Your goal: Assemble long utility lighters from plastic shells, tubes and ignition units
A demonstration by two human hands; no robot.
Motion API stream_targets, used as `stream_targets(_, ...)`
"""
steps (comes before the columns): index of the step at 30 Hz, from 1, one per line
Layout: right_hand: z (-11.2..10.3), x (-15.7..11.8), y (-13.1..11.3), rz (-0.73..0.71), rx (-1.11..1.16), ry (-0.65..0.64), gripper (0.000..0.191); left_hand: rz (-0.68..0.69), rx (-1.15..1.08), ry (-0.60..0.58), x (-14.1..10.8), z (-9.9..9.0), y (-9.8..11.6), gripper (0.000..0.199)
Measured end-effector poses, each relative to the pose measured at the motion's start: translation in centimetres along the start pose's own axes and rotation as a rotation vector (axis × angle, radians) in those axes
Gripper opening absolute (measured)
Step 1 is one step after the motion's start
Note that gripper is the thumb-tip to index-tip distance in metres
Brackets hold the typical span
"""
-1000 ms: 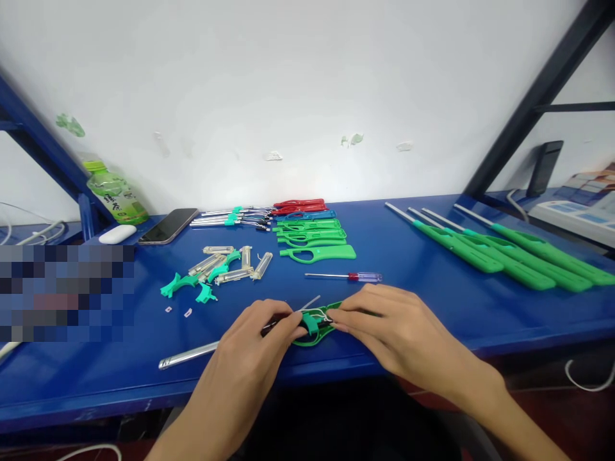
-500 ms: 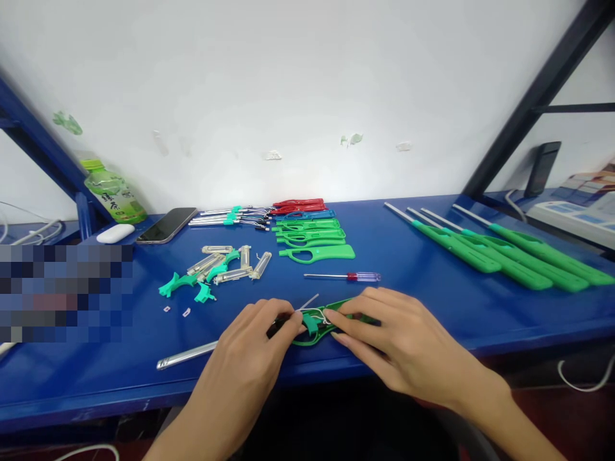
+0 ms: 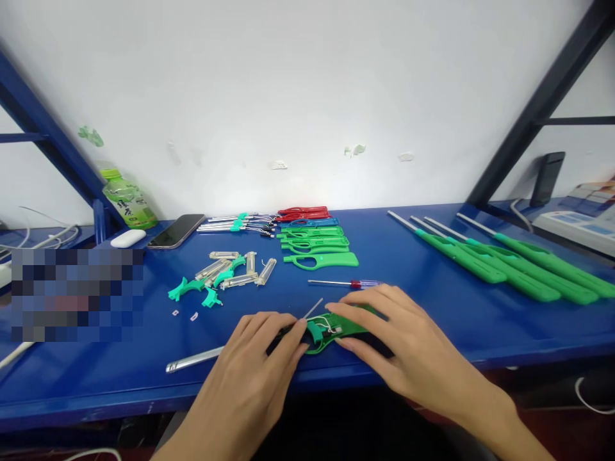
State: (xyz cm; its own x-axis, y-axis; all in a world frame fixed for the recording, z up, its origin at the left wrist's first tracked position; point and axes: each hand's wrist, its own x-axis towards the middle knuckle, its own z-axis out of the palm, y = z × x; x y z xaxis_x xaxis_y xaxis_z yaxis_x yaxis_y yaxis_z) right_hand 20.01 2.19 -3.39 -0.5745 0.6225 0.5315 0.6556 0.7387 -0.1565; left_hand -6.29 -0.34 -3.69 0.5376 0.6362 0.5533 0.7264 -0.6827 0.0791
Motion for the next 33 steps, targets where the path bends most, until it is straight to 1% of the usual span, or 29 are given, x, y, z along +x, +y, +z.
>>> stream_targets(5,-0.30,0.39,0.01,0.015,-0.023,-0.182,0.058,-0.008,-0.033,0.008,-0.11,0.04,-0.28,0.039)
stream_targets(7,-0.40,0.55,0.01,-0.008,-0.024,-0.229,0.060,-0.005,-0.045,0.009,-0.19,0.08,-0.38,0.041)
stream_targets(9,-0.48,0.68,-0.01,-0.033,-0.010,-0.246,0.055,-0.019,-0.050,0.012,-0.21,0.15,-0.45,0.042)
stream_targets(13,-0.60,0.78,-0.07,-0.067,0.057,-0.195,0.042,-0.075,-0.080,0.049,-0.14,0.30,-0.51,0.041)
stream_targets(18,-0.64,0.71,-0.08,-0.096,0.115,-0.159,0.038,-0.135,-0.130,0.068,-0.08,0.33,-0.61,0.042)
stream_targets(24,-0.59,0.55,-0.01,-0.099,0.133,-0.160,0.034,-0.105,-0.116,0.082,-0.12,0.41,-0.56,0.040)
stream_targets(29,-0.54,0.43,0.08,-0.110,0.159,-0.161,0.036,-0.095,-0.107,0.076,-0.11,0.64,-0.63,0.042)
stream_targets(33,-0.50,0.33,0.15,-0.128,0.152,-0.137,0.038,-0.101,-0.110,0.068,-0.18,0.80,-0.78,0.043)
